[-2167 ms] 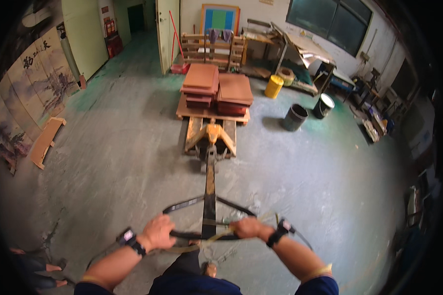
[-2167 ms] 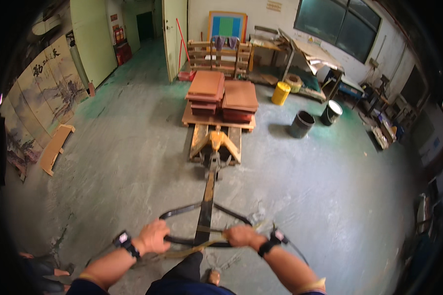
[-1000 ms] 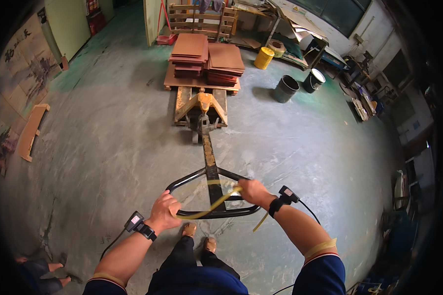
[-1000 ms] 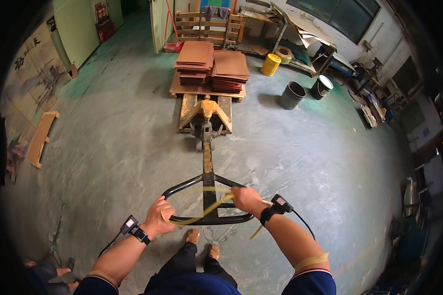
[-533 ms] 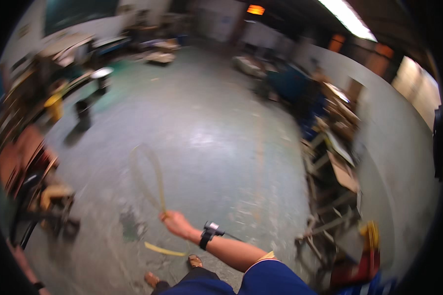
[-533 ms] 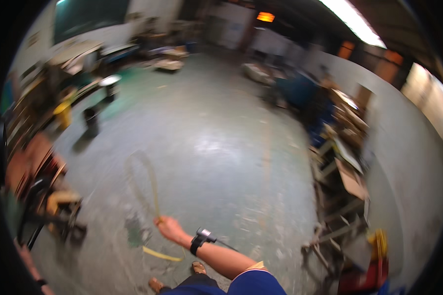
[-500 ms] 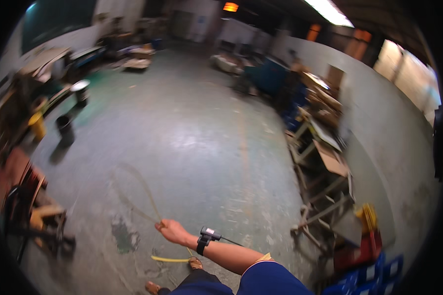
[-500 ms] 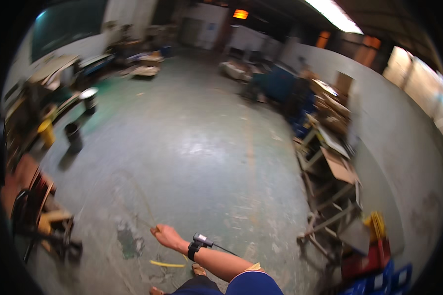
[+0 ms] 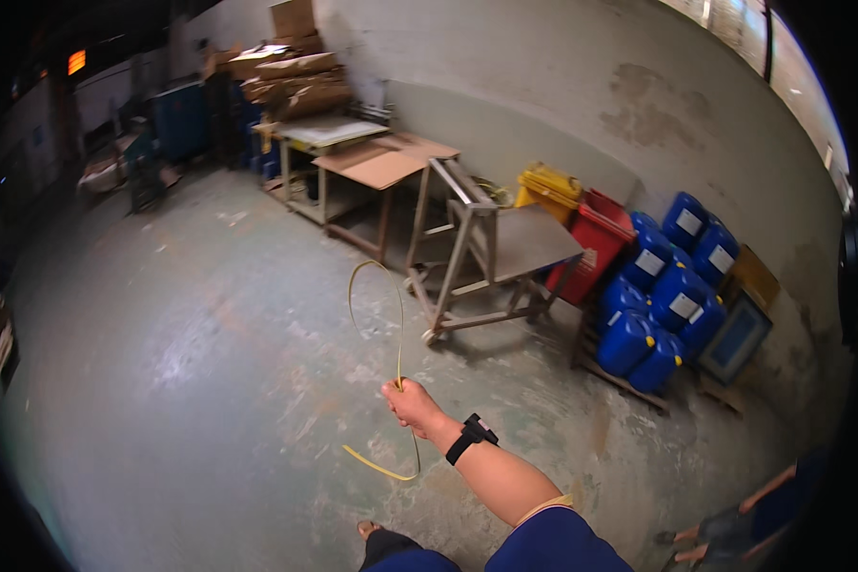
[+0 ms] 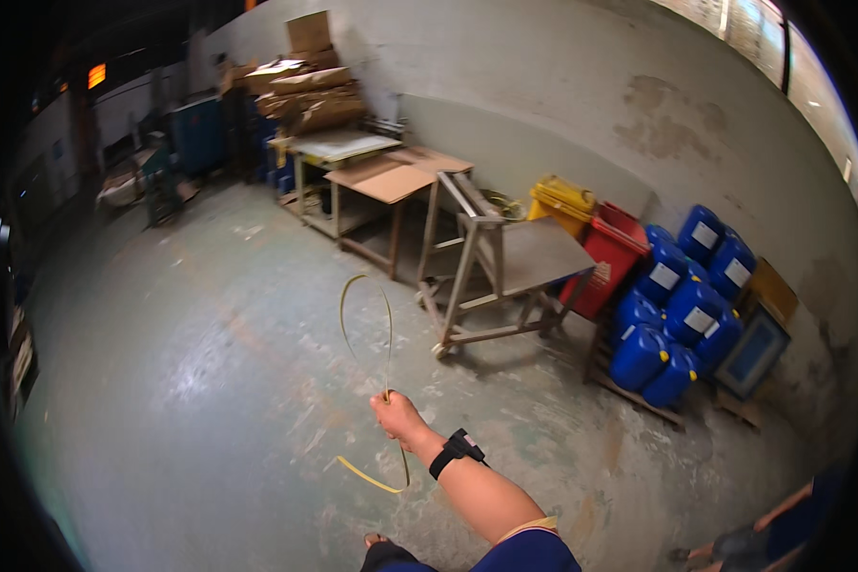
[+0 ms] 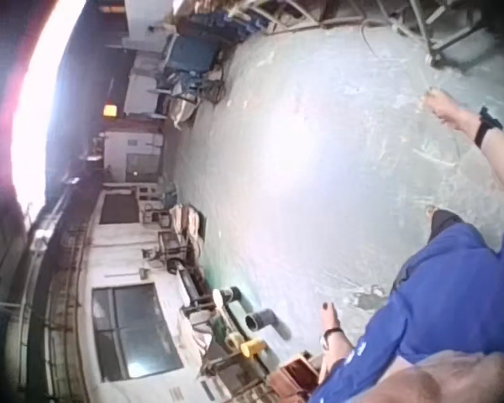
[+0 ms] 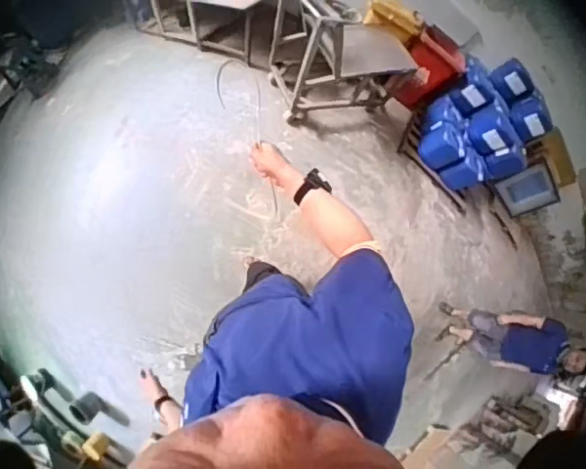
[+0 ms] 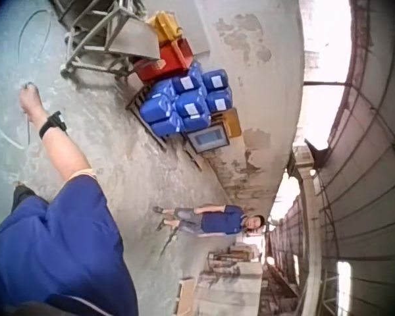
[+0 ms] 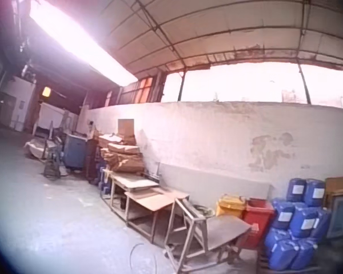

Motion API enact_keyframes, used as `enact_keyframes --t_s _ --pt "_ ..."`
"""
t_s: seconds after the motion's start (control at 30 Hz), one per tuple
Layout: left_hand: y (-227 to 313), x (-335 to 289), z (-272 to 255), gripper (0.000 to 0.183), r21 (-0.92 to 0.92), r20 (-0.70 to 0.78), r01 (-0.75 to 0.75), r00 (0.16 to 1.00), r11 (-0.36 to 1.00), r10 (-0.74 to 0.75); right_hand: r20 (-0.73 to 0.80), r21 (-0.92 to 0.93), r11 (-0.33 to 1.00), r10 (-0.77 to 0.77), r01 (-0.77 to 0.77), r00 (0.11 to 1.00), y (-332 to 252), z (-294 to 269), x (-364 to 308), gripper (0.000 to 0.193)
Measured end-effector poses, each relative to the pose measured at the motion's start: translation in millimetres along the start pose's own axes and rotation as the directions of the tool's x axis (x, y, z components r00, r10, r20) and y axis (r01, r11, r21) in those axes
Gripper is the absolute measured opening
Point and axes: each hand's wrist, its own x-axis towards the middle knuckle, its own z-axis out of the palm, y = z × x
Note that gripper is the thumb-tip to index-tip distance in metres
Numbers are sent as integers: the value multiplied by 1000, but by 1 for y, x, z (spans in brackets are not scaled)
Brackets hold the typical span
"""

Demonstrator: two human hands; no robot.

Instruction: Using a manual pallet jack to move stacks of copper plates across a factory floor.

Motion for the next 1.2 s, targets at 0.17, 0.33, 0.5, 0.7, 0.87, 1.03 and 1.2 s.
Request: enact_keyframes --t_s 0.17,0.33,0.5,0.7,0.87,1.03,1.2 --pt "294 -39 146 46 305 442 -675 725 672 528 -203 290 957 36 25 979 -65 -115 47 19" --pt "516 -57 259 42 19 648 -861 398 508 649 -523 -176 975 -209 135 827 -83 -210 74 26" --pt "728 -164 395 56 -414 323 -851 -469 -323 822 -480 -583 812 -357 13 801 -112 -256 67 30" --pt "848 -386 528 56 -465 311 -305 -935 -831 169 -372 -776 625 -345 -85 862 -112 -325 51 18" --pt "850 -492 684 39 -724 391 -426 -901 -542 186 -521 -601 799 -392 1 758 -86 -449 59 20" --pt "867 -616 801 44 -865 495 -478 -862 152 111 -911 -31 888 -214 459 353 -75 -577 94 14" --pt "903 -720 874 46 -635 648 -609 -755 476 -102 -982 30 789 -92 614 165 -81 -704 119 15"
